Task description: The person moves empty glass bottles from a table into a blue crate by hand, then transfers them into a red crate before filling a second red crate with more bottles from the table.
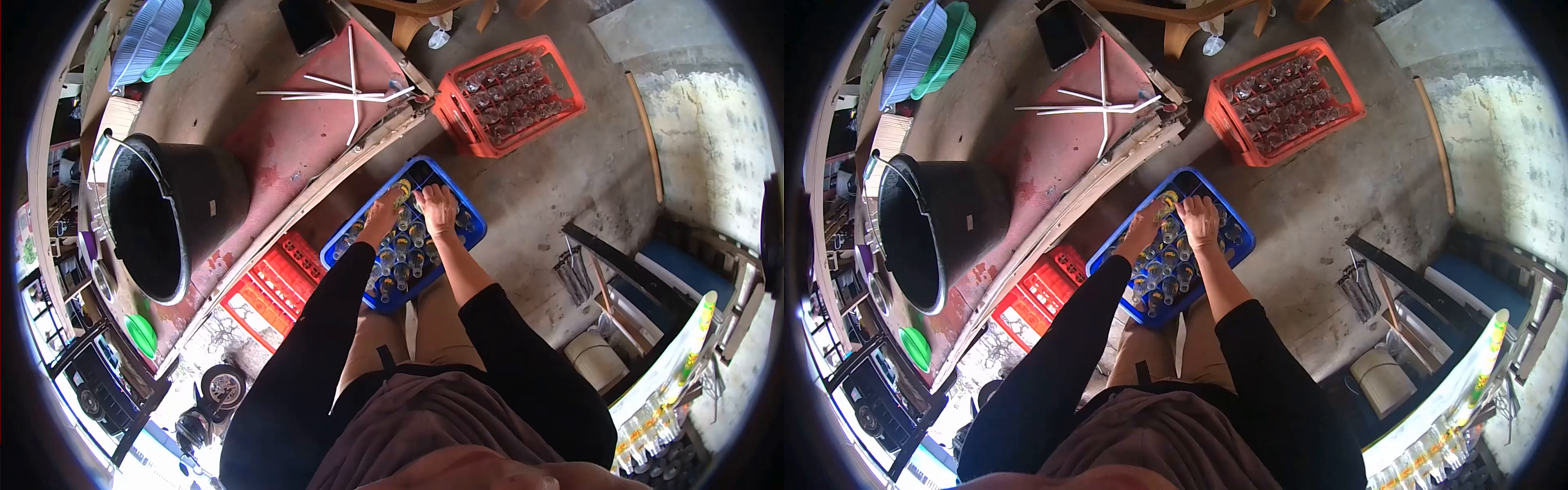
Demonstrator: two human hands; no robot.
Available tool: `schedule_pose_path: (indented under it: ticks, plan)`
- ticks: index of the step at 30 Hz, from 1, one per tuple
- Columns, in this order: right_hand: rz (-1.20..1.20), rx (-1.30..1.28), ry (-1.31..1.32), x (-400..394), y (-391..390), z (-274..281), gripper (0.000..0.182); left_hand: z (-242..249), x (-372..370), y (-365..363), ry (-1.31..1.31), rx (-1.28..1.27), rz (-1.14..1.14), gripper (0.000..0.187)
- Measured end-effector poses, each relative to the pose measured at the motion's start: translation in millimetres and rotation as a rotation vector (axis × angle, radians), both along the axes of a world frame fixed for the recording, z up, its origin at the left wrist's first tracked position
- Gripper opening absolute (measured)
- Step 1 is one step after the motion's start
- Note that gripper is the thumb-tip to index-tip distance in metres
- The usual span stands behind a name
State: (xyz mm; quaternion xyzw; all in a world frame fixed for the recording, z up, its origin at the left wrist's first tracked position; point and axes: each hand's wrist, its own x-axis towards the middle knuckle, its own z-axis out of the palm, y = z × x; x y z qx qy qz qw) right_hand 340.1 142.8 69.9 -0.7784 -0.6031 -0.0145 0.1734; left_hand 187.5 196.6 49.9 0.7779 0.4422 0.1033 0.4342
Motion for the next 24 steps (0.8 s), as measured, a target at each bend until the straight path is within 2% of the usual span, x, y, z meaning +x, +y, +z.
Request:
schedule_pose_path:
  ticks: [2,3,6,7,10,11,14,15,18,19,21,24]
  plan:
    - [0.088,-0.014,0.05,-7,-7,-6,0.029,0,1,3,0.017,-0.048,-0.026,0.049]
    - [0.12,-0.098,0.044,-12,-12,-8,0.028,-2,1,4,0.021,-0.039,-0.039,0.049]
    - [0.207,-0.043,-0.026,-22,-22,-20,0.026,-11,-1,2,-0.048,0.019,-0.052,0.049]
    - [0.216,-0.099,-0.025,-26,-24,-25,0.026,-15,-1,0,-0.036,0.034,-0.05,0.047]
    - [0.224,-0.051,-0.028,-35,-25,-30,0.025,3,0,3,0.037,-0.061,-0.09,0.045]
    - [0.203,-0.119,-0.021,-39,-26,-31,0.025,11,0,1,0.122,-0.113,-0.092,0.043]
    - [0.121,-0.243,0.004,-48,-37,-23,0.023,31,-9,-1,0.104,-0.092,-0.06,0.039]
    - [0.11,-0.201,0.058,-50,-41,-19,0.02,41,-13,-1,0.168,-0.226,-0.053,0.035]
    - [0.046,-0.193,0.107,-59,-62,1,0.016,66,-33,-14,0.112,-0.184,-0.055,0.031]
    - [0.021,-0.104,0.164,-63,-74,9,0.012,75,-41,-22,0.105,-0.172,-0.069,0.031]
    - [-0.022,-0.078,0.183,-71,-100,28,0.01,77,-62,-40,-0.07,-0.054,-0.075,0.028]
    - [-0.136,-0.077,0.255,-86,-147,53,0.006,82,-97,-72,-0.048,-0.109,-0.145,0.027]
